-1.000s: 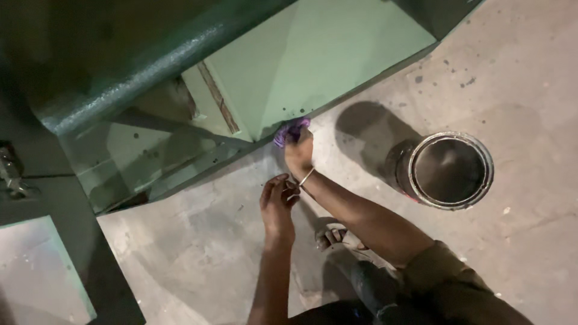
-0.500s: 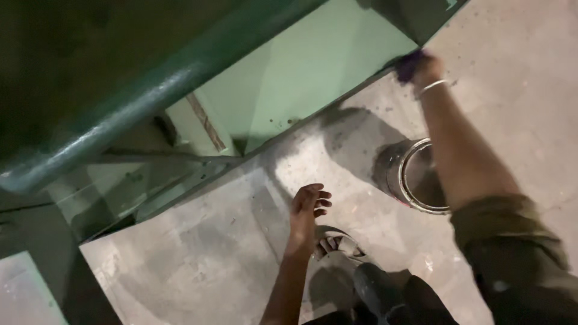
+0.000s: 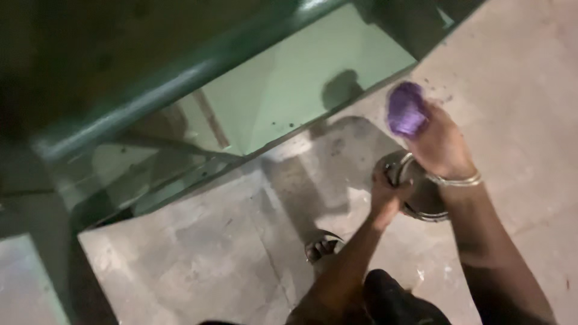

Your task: The person wipes the exterior and interior surfaces of a green metal cabinet using a purple cloth. They repeatedly dip the cloth into a metal container on the floor to apply liquid while cleaning the cabinet's edges, shelves, and door frame.

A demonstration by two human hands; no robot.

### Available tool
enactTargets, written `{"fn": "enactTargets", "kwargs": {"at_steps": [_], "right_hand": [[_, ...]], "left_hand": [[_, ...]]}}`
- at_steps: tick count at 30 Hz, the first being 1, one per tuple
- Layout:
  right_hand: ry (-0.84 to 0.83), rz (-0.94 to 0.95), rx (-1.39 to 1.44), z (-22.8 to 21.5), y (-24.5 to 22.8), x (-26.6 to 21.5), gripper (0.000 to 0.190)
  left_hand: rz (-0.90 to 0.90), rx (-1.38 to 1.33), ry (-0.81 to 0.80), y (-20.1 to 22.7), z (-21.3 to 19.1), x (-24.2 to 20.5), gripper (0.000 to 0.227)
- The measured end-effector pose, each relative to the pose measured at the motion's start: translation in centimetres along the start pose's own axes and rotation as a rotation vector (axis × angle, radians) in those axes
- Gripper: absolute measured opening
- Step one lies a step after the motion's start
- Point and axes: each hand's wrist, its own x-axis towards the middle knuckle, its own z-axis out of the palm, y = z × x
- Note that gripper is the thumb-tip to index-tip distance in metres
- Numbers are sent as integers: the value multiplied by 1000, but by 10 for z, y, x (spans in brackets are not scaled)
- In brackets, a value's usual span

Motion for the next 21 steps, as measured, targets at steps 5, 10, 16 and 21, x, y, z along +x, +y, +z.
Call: {"fn": "enactTargets", "kwargs": {"at_steps": [5, 10, 16, 21], "right_hand": [[18, 217, -194, 53, -25, -66, 70], [-31, 373, -423, 71, -48, -103, 76], [-161, 287, -1092, 149, -133, -137, 56], [-338, 366, -1679, 284, -196, -158, 45]], "left_hand": [[-231, 395, 30, 26, 3, -3, 79], [-245, 388, 128, 53, -17, -13, 79], [-380, 526, 259, 181, -28, -55, 60], [-416, 638, 254, 360, -31, -110, 65]]}}
